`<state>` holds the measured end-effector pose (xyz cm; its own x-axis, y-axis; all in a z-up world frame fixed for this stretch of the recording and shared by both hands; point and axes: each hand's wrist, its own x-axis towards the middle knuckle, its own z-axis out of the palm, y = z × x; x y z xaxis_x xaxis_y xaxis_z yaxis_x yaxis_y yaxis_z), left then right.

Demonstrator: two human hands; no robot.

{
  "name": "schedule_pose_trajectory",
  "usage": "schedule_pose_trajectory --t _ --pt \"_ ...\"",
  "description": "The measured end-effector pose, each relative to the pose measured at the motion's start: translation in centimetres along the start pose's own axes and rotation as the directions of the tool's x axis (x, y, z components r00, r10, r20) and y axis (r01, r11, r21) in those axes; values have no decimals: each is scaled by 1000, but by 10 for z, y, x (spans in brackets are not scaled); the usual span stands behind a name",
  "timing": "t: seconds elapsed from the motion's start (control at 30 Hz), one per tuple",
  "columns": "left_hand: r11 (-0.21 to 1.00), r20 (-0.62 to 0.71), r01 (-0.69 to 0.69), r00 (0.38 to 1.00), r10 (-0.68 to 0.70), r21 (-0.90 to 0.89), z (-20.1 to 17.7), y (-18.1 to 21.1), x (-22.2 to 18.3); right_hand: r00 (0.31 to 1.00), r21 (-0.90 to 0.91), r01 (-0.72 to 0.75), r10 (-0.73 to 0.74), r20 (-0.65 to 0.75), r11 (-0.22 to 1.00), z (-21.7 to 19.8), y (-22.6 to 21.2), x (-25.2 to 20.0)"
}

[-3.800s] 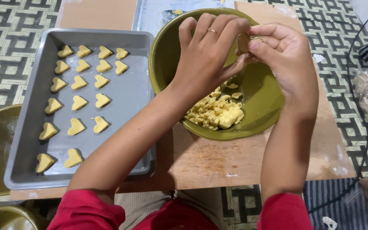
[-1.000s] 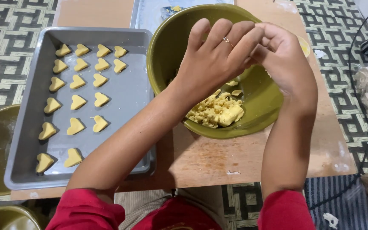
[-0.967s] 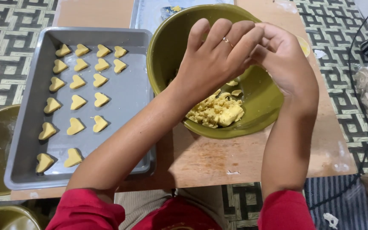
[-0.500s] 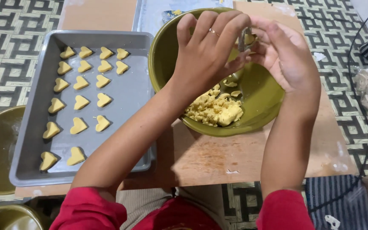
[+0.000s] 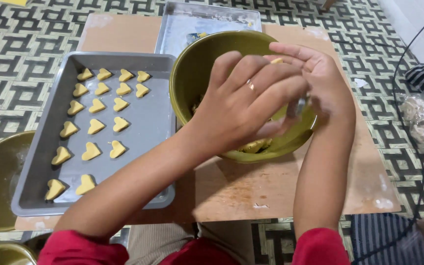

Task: Shaping dough into heart-shaped cookies and placing them on a baking tray.

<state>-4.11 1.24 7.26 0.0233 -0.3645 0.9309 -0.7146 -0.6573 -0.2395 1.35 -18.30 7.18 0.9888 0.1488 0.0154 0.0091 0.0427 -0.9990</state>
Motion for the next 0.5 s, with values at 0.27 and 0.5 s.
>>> schedule_pose_trajectory --t 0.27,0.5 --pt "722 615 451 787 -45 -525 -101 81 -86 986 -181 168 -166 29 969 1 -8 -16" --pt "500 822 798 508 -259 -336 -33 109 -177 873 -509 461 -270 406 727 53 -19 -80"
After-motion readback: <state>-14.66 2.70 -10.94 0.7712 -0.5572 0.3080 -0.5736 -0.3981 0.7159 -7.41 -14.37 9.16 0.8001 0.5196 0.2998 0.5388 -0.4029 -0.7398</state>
